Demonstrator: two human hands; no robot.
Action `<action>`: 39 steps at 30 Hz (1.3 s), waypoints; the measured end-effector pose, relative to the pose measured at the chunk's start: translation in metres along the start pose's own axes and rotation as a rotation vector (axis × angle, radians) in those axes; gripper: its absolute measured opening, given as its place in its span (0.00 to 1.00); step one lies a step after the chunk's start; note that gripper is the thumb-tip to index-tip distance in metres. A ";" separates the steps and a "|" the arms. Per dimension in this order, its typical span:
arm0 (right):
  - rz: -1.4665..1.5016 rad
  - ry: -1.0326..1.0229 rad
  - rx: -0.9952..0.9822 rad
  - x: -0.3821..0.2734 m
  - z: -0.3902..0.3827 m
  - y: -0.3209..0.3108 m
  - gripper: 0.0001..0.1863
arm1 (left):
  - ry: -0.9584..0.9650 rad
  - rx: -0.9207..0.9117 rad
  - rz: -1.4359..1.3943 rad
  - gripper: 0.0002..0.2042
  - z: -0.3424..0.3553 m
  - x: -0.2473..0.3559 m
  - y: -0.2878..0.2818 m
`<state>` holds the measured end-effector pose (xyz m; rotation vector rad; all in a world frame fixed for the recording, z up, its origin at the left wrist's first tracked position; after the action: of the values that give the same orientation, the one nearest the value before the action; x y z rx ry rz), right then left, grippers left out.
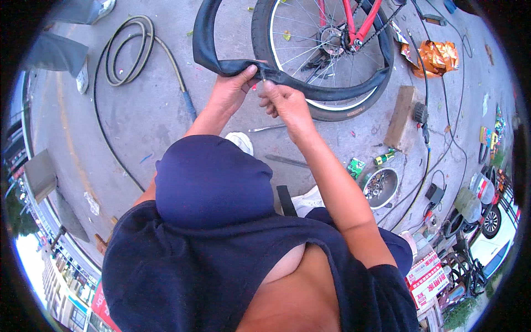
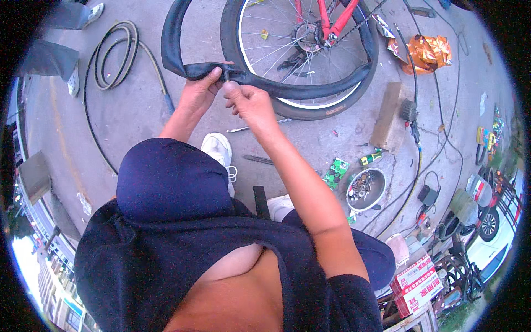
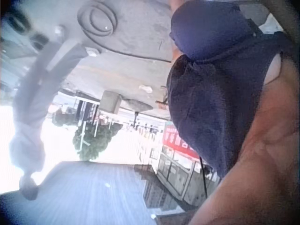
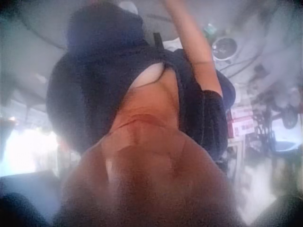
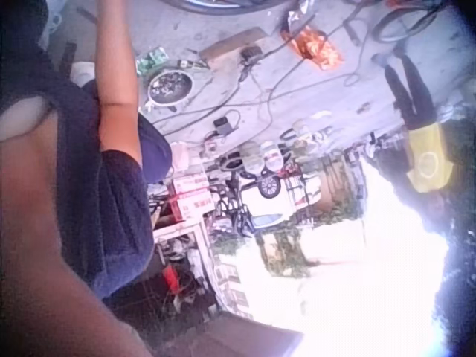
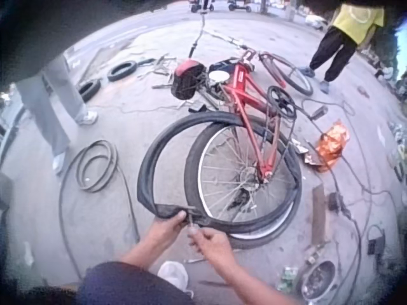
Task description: The person removes the tire from a bicycle wheel using a tire lever, then removes the inner tube. Another person assists by inspecting the tube.
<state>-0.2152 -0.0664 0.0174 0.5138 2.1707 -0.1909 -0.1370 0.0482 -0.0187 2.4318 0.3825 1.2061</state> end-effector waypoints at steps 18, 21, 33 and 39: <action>-0.466 -0.333 0.269 -0.023 0.034 -0.018 0.25 | -0.116 -0.015 -0.096 0.07 0.017 -0.015 -0.023; -0.525 -0.430 0.232 -0.030 0.032 -0.010 0.22 | -0.087 -0.035 -0.089 0.08 0.016 -0.015 -0.023; -0.281 -0.164 0.133 -0.019 0.037 -0.011 0.17 | -0.223 -0.104 -0.237 0.08 0.013 -0.022 -0.018; -0.173 -0.131 0.098 -0.011 0.038 -0.011 0.21 | -0.252 -0.100 -0.235 0.09 0.015 -0.025 -0.019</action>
<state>-0.1861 -0.0919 0.0027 0.3570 2.0848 -0.4160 -0.1404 0.0512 -0.0531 2.3383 0.5025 0.7914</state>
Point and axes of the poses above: each hand's wrist, its own z-axis towards the middle knuckle, its own y-axis out of the palm, x = y × z, the point moved 7 cm from there along z, towards the middle knuckle, and after that the axes turned 13 degrees about x, right-handed, at the moved point
